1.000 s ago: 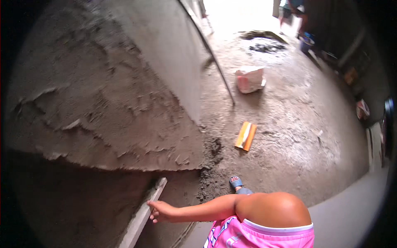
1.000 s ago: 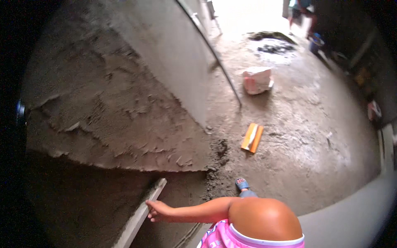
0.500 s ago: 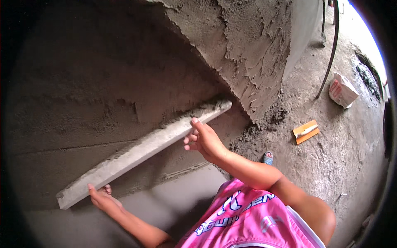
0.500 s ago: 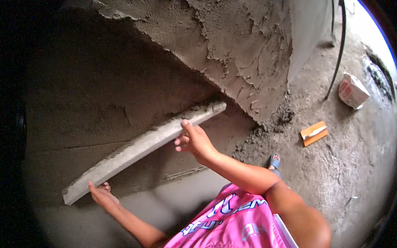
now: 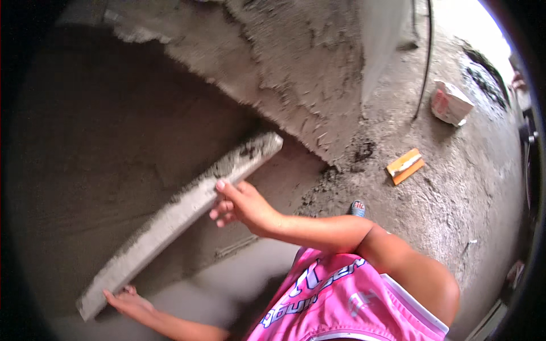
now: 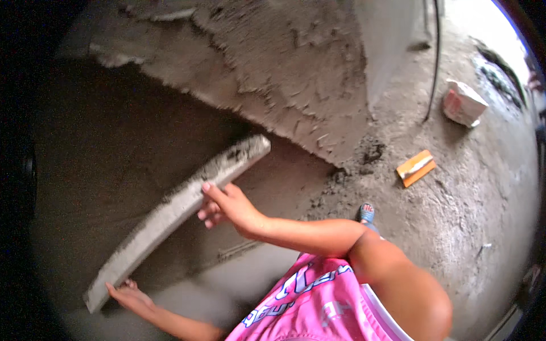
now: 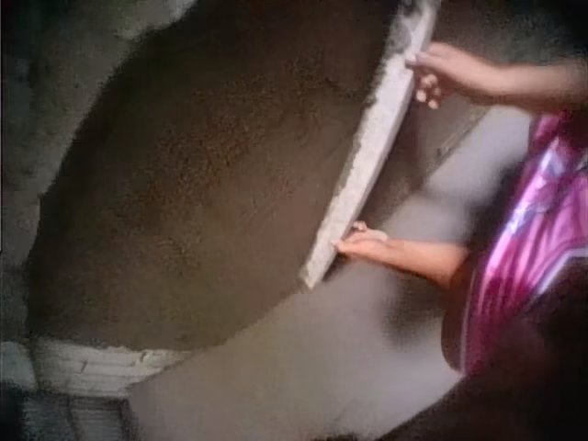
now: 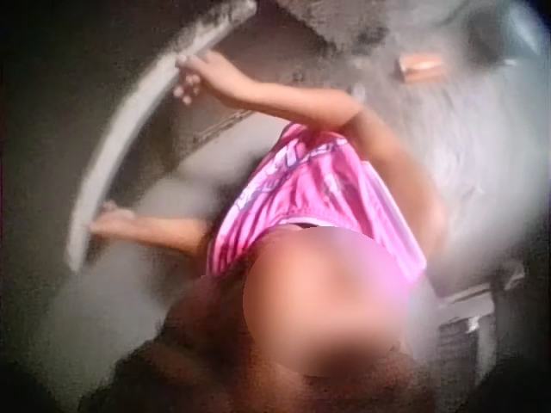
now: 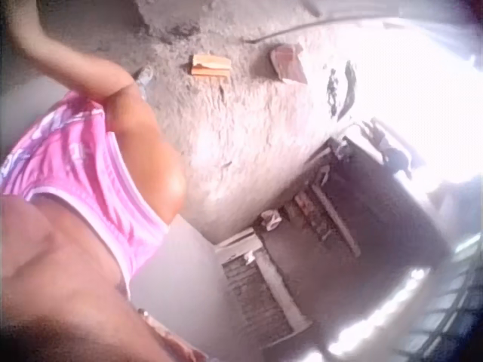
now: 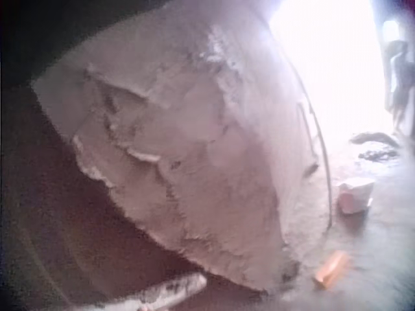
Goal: The person levels wet concrete on a wall using a straight wooden board, moving the board vertically and horizontally to smooth the surface.
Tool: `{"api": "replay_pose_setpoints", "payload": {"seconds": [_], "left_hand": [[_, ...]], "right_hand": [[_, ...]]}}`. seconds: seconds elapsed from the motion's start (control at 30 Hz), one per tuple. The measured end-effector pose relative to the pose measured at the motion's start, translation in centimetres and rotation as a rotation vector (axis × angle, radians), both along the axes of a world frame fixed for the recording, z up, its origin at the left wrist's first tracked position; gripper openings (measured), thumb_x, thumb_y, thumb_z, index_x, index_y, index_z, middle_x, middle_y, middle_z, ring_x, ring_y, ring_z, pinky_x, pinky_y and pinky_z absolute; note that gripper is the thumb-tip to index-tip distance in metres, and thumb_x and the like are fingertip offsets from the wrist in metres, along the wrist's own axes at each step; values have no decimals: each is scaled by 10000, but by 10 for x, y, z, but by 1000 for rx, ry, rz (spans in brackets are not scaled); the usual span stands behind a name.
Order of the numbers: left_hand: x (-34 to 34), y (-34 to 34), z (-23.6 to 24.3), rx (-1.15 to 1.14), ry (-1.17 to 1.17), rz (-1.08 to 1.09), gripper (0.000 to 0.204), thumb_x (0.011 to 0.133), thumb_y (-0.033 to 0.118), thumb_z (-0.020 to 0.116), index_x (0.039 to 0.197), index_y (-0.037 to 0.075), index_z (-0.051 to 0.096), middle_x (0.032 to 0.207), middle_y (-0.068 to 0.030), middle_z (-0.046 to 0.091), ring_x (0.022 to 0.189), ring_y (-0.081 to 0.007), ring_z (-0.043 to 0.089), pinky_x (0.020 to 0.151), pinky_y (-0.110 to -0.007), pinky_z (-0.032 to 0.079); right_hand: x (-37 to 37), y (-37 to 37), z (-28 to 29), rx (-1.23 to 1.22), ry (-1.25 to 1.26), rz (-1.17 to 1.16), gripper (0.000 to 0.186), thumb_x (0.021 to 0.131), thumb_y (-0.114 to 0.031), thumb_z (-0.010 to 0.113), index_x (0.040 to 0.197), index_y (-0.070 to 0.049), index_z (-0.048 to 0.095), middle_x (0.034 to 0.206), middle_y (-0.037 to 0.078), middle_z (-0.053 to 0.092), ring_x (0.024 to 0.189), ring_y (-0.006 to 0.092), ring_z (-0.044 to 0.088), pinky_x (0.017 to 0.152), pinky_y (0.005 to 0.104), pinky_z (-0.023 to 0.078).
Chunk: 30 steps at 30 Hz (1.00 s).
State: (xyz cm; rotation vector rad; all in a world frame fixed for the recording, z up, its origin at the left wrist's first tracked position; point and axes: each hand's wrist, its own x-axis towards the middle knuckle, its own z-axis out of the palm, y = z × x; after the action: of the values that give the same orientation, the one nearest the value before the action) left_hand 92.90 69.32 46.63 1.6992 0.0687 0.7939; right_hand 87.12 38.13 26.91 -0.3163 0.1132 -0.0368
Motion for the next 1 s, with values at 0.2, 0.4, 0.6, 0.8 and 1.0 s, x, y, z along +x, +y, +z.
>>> {"api": "replay_pose_setpoints", "payload": {"seconds": [0.2,0.4,0.6,0.8,1.0], "left_hand": [[-60,-80,-44,366,46,-64,672,974,443,501,1238,-175,518,1192,-316,586,1058,-414,618,781,-497,589],[-72,-101,-167,664,61,-242,548,967,377,576,807,-137,681,700,-186,682,583,-224,627,577,-350,528],[-81,-135,-214,789,155,-514,291,907,158,611,928,-129,654,869,-184,707,807,-247,684,745,-376,526],[-54,-153,-195,772,137,-384,496,936,315,619,655,-94,614,524,-107,583,506,-151,514,516,-365,401],[-59,-123,-158,677,237,-199,538,939,352,590,597,-64,594,559,-89,604,545,-142,525,558,-312,405]], "right_hand": [[-45,15,-92,130,160,154,416,988,-469,512,1012,-55,531,907,85,607,789,175,618,664,345,525],[-58,17,-244,245,396,62,285,970,-400,466,982,-116,466,803,30,560,643,143,520,661,357,485],[-65,31,-314,336,477,126,249,960,-426,404,954,-178,418,671,-13,429,581,143,416,618,356,417],[-51,32,-305,325,399,148,318,984,-414,409,902,-111,462,720,26,521,649,174,495,639,366,443],[-38,32,-273,279,368,154,380,970,-509,495,878,-141,520,796,16,594,722,171,588,694,335,509]]}}
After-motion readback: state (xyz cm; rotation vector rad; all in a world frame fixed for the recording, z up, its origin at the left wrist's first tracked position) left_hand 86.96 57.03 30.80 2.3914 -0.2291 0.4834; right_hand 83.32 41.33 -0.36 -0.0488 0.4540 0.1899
